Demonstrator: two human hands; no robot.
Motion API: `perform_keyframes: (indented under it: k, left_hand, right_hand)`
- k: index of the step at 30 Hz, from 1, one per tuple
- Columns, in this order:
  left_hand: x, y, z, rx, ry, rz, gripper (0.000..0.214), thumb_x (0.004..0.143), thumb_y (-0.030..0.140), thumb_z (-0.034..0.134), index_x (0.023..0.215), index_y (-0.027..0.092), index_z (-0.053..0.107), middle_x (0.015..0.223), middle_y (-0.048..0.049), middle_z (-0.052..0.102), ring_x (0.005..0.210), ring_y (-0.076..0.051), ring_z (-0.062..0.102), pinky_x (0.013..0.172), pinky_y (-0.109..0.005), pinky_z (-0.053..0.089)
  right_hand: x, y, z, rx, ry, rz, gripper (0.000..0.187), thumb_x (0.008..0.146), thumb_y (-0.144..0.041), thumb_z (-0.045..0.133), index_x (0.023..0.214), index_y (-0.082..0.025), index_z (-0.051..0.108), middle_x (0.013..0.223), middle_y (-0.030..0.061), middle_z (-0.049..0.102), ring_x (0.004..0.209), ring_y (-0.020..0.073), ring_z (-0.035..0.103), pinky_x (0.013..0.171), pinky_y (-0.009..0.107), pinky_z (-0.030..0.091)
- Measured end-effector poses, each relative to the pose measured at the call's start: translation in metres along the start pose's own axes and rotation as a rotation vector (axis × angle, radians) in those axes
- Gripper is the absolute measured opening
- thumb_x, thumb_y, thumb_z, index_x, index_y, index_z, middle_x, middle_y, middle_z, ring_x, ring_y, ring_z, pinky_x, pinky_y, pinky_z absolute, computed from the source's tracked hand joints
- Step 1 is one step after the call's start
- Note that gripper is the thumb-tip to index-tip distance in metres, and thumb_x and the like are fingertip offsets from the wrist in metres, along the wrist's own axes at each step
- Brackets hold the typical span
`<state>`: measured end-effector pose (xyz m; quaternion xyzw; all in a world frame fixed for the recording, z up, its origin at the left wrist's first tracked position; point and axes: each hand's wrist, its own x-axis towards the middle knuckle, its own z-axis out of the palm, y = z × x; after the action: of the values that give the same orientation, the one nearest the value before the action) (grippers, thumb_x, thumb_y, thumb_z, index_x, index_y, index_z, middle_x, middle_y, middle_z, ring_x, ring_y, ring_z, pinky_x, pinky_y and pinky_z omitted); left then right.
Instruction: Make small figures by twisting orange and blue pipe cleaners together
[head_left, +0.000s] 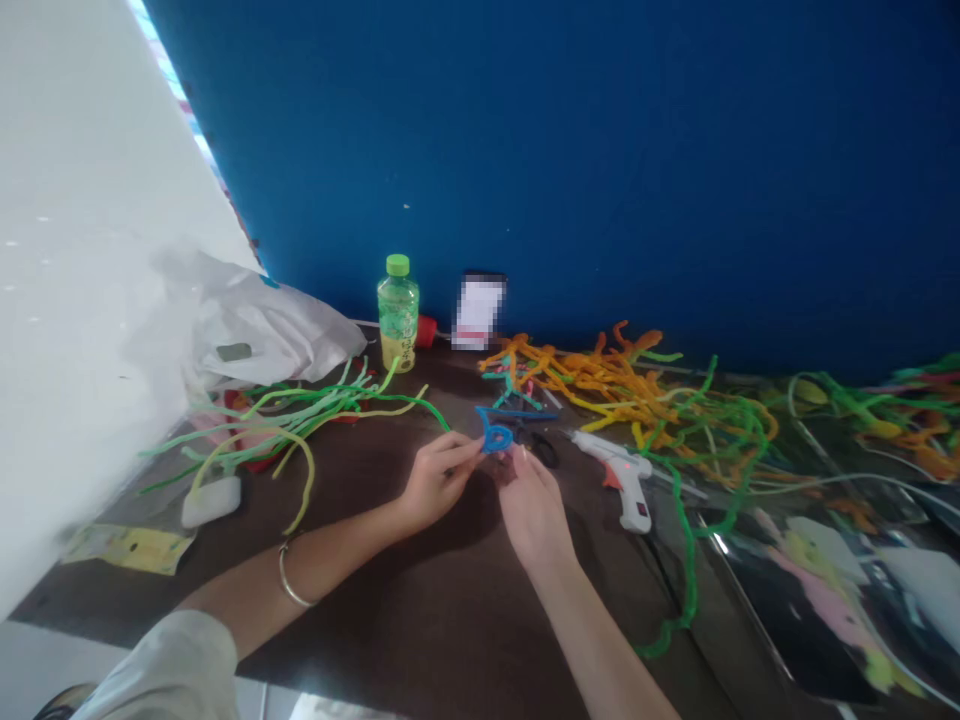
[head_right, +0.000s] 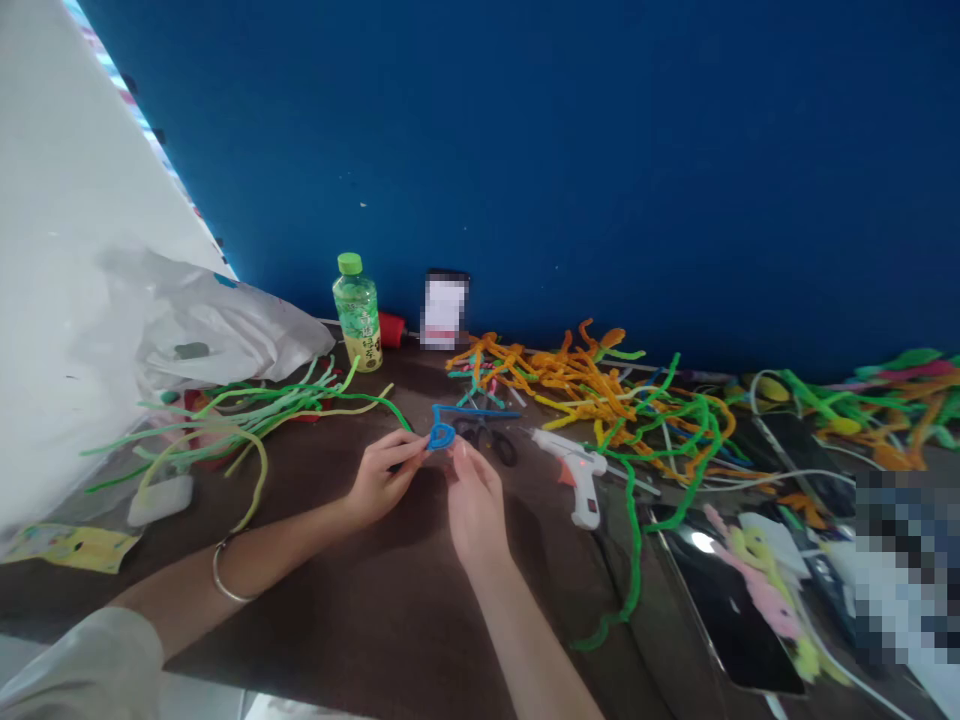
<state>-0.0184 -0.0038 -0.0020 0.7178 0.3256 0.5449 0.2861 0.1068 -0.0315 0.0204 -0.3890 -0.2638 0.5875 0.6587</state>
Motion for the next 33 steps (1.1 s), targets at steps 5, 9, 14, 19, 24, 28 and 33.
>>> perform_keyframes:
  k: [5, 9, 14, 19, 24, 28, 33]
  left_hand:
    - [0.001, 0.000, 0.001, 0.017, -0.022, 0.075, 0.024, 0.080, 0.014, 0.051, 0.099, 0.016, 0.065, 0.077, -0.0056, 0.060, 0.068, -0.009, 0.054, 0.061, -0.020, 0.043]
    - [-0.001, -0.002, 0.002, 0.046, -0.036, 0.102, 0.024, 0.081, 0.015, 0.050, 0.100, 0.016, 0.064, 0.078, -0.0057, 0.059, 0.068, -0.009, 0.054, 0.061, -0.020, 0.044]
    - [-0.003, -0.004, 0.002, 0.059, -0.039, 0.122, 0.025, 0.081, 0.014, 0.049, 0.102, 0.017, 0.063, 0.078, -0.0055, 0.059, 0.068, -0.009, 0.053, 0.060, -0.019, 0.043]
    - [-0.002, -0.002, 0.002, 0.087, -0.023, 0.167, 0.026, 0.080, 0.011, 0.049, 0.102, 0.017, 0.062, 0.078, -0.0051, 0.059, 0.068, -0.009, 0.053, 0.060, -0.019, 0.044]
    - [-0.004, -0.003, 0.002, 0.111, -0.042, 0.176, 0.027, 0.080, 0.012, 0.048, 0.103, 0.017, 0.062, 0.078, -0.0055, 0.059, 0.069, -0.009, 0.054, 0.061, -0.020, 0.045]
    - [-0.004, -0.003, 0.001, 0.089, -0.055, 0.139, 0.026, 0.081, 0.014, 0.048, 0.102, 0.017, 0.062, 0.078, -0.0058, 0.060, 0.069, -0.010, 0.054, 0.060, -0.020, 0.045]
    - [-0.002, -0.002, 0.002, 0.096, -0.041, 0.139, 0.024, 0.080, 0.014, 0.049, 0.098, 0.016, 0.064, 0.077, -0.0060, 0.060, 0.067, -0.009, 0.054, 0.059, -0.019, 0.045]
  right_hand:
    - [0.001, 0.000, 0.001, 0.151, 0.008, 0.157, 0.016, 0.064, -0.038, 0.071, 0.069, -0.023, 0.068, 0.076, -0.0021, 0.067, 0.073, 0.0126, 0.057, 0.073, 0.028, 0.045]
    - [0.001, 0.001, 0.000, 0.147, 0.003, 0.142, 0.017, 0.064, -0.038, 0.070, 0.068, -0.022, 0.067, 0.075, -0.0013, 0.067, 0.073, 0.0134, 0.058, 0.074, 0.029, 0.045]
    - [-0.001, 0.003, 0.003, 0.047, 0.019, 0.018, 0.017, 0.067, -0.037, 0.068, 0.070, -0.020, 0.066, 0.075, -0.0004, 0.065, 0.075, 0.0142, 0.057, 0.076, 0.031, 0.044]
    - [-0.005, 0.004, 0.008, -0.058, 0.041, -0.103, 0.020, 0.069, -0.039, 0.065, 0.070, -0.019, 0.064, 0.074, 0.0002, 0.063, 0.072, 0.0133, 0.055, 0.073, 0.029, 0.043]
    - [-0.004, 0.006, 0.007, -0.058, 0.077, -0.084, 0.022, 0.069, -0.040, 0.065, 0.068, -0.018, 0.063, 0.071, -0.0003, 0.061, 0.069, 0.0121, 0.053, 0.070, 0.027, 0.042]
    - [-0.004, 0.008, 0.005, -0.073, 0.108, -0.071, 0.022, 0.068, -0.039, 0.066, 0.067, -0.018, 0.061, 0.069, -0.0011, 0.059, 0.068, 0.0114, 0.052, 0.068, 0.026, 0.041]
    - [-0.003, 0.010, 0.004, -0.096, 0.146, -0.080, 0.024, 0.067, -0.040, 0.066, 0.065, -0.018, 0.059, 0.066, -0.0025, 0.058, 0.065, 0.0106, 0.050, 0.068, 0.026, 0.040]
